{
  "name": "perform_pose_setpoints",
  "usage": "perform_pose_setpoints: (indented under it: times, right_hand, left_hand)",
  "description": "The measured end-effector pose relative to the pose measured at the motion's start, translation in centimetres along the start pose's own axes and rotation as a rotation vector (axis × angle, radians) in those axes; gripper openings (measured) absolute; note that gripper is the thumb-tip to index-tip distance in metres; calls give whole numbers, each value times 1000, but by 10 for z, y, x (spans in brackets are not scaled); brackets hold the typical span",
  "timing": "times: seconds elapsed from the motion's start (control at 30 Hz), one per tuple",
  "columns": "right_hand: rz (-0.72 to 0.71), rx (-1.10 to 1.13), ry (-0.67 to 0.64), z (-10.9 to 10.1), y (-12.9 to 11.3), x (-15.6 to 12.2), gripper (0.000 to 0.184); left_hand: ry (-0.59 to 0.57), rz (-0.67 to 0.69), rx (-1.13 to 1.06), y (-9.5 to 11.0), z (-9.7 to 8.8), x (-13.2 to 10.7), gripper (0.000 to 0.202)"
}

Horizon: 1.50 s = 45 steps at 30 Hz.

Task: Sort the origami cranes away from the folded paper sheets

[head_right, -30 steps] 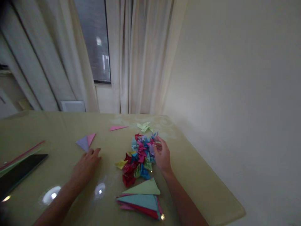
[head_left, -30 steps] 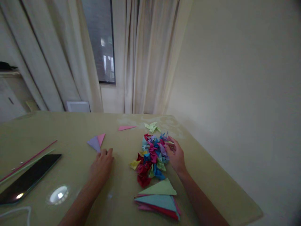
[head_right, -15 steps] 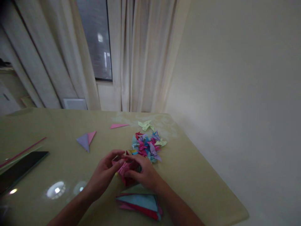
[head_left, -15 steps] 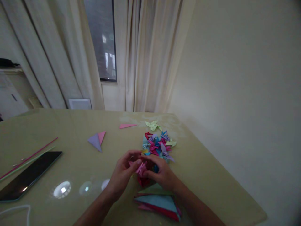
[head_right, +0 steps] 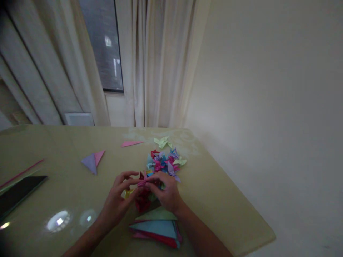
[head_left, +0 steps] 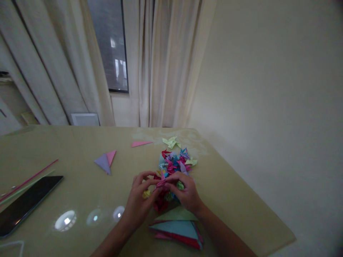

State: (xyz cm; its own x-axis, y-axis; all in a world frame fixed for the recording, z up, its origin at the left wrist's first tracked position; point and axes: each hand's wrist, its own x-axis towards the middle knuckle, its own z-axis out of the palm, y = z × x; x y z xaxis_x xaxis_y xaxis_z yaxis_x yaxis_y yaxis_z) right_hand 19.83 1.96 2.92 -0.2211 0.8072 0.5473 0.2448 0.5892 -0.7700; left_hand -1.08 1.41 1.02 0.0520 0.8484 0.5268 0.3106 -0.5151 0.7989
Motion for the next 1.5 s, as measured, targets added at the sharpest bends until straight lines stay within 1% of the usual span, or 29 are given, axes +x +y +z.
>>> perform_pose_setpoints:
  times: [0.07, 0.1, 0.23, 0.3, 0.43, 0.57, 0.63, 0.7, 0.77, 0.83, 0.87, 0.93, 0.97, 1.0, 1.03, 1.07, 1.13, 1.17, 1.23, 1.37, 1.5]
  right_hand:
    - [-22, 30, -23, -1, -1, -1, 19]
    - [-29, 44, -12, -1, 0, -2, 22]
    - [-14, 18, 93, -3, 5, -1, 26]
    - [-8, -17, 96, -3, 7, 0, 22]
    - [-40, -24, 33, -1, 8, -1, 16]
    - [-56, -33, -16, 3, 9, -4, 13]
    - [-54, -41, -20, 4, 9, -5, 14]
    - [-52, -56, 0, 4, 9, -4, 16]
    - [-44, -78, 44, 1, 8, -1, 18]
    - [-19, -109, 121, -4, 9, 3, 18]
    - [1, -124, 173, -7, 10, 5, 17]
    - [47, -139, 276, -15, 14, 9, 16]
    - [68, -140, 320, -20, 17, 11, 17]
    - [88, -137, 350, -25, 20, 12, 19]
    - [107, -130, 372, -29, 23, 13, 21]
    - [123, -126, 390, -33, 26, 14, 23]
    - [153, -134, 425, -40, 31, 15, 26]
    - [161, -142, 444, -42, 33, 16, 28]
    - [159, -165, 475, -44, 36, 16, 31]
    - [161, -210, 496, -43, 39, 17, 35]
    - [173, -244, 529, -44, 43, 16, 35]
  left_hand:
    - [34, -12, -13, -2, 1, 0, 18]
    - [39, -39, -51, -3, 1, 0, 20]
    - [-13, -223, -308, -3, 0, 3, 30]
    - [-38, -285, -397, -1, 0, 4, 33]
    - [-99, -323, -470, 3, 4, 2, 36]
    - [-167, -370, -498, 5, 11, -5, 39]
    - [-198, -377, -500, 6, 13, -7, 38]
    - [-218, -363, -479, 5, 12, -5, 39]
    - [-172, -334, -400, -1, 1, 4, 43]
    - [-41, -308, -213, -14, -19, 17, 48]
    - [32, -308, -70, -22, -32, 23, 51]
    - [163, -304, 336, -40, -60, 33, 55]
    - [188, -277, 562, -49, -73, 35, 57]
    - [197, -268, 730, -57, -84, 36, 61]
    - [199, -288, 853, -64, -93, 35, 63]
    - [184, -319, 940, -69, -99, 33, 65]
    - [124, -413, 1014, -76, -103, 28, 64]
    - [81, -450, 1033, -78, -103, 27, 62]
    - [2, -478, 1077, -79, -99, 25, 55]
    - [-142, -407, 1163, -75, -90, 26, 47]
    - [-259, -301, 1122, -71, -84, 28, 38]
